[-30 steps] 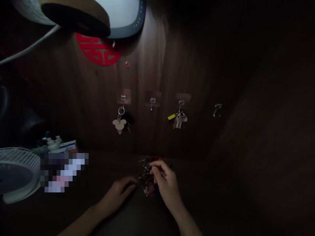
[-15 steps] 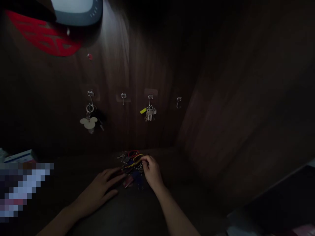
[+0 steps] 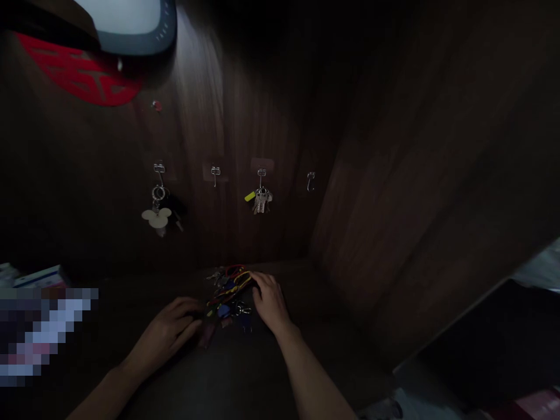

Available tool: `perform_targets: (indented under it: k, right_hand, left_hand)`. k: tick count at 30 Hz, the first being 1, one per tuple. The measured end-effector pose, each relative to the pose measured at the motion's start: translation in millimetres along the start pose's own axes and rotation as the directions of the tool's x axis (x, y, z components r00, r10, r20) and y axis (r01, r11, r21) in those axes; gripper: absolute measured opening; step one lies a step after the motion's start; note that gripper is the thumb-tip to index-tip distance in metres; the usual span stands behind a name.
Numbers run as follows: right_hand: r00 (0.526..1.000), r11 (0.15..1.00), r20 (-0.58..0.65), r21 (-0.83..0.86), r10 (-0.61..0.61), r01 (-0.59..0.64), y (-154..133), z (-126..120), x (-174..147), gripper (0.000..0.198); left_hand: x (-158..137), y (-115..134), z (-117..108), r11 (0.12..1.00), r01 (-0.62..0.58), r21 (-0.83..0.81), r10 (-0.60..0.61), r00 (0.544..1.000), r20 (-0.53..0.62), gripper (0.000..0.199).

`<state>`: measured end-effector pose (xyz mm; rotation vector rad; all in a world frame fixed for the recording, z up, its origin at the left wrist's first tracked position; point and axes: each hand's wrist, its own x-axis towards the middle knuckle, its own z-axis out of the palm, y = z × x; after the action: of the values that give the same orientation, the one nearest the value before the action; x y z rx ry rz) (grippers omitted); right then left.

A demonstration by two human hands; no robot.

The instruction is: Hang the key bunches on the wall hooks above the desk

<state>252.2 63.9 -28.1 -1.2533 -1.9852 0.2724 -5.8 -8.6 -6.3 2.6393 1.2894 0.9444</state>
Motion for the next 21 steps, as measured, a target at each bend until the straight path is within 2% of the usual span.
perform_targets:
  k: [4, 7, 10, 12, 15, 18, 21]
  right_hand:
    - [0.999, 0.999, 0.025, 0.003, -0.036, 0.036, -2, -1, -2, 0.044]
    - [0.998, 0.999, 0.037, 0.000, -0.050, 0.050, -7, 1, -2, 0.044]
    - [0.997, 0.998, 0.061, -0.013, -0.054, 0.054, -10, 5, -1, 0.045]
    - [0.997, 0.999, 0.064, -0.023, -0.047, 0.049, -11, 7, -1, 0.047]
    - [0.999, 0.999, 0.025, -0.018, -0.029, 0.030, -11, 7, 0, 0.046]
    - [0.999, 0.999, -0.006, 0.019, -0.047, 0.047, -10, -1, 0, 0.035]
    - [0.997, 0.995, 0.062, 0.086, -0.054, 0.048, -12, -11, -1, 0.021]
  left_hand:
    - [-2, 1, 0, 1.000, -0.013, 0.012, 0.013, 0.999, -0.031, 0.026]
    - [0, 8, 6, 0.999, -0.042, 0.023, 0.042, 0.999, 0.000, 0.022]
    - [3, 16, 16, 0.994, -0.091, 0.065, 0.083, 0.990, 0.116, 0.048]
    - [3, 18, 21, 0.991, -0.107, 0.079, 0.090, 0.977, 0.195, 0.055]
    - [3, 15, 22, 0.993, -0.090, 0.077, 0.068, 0.965, 0.253, 0.048]
    - [2, 10, 21, 0.995, -0.075, 0.073, 0.055, 0.966, 0.251, 0.044]
    - [1, 5, 19, 0.996, -0.063, 0.068, 0.048, 0.980, 0.195, 0.041]
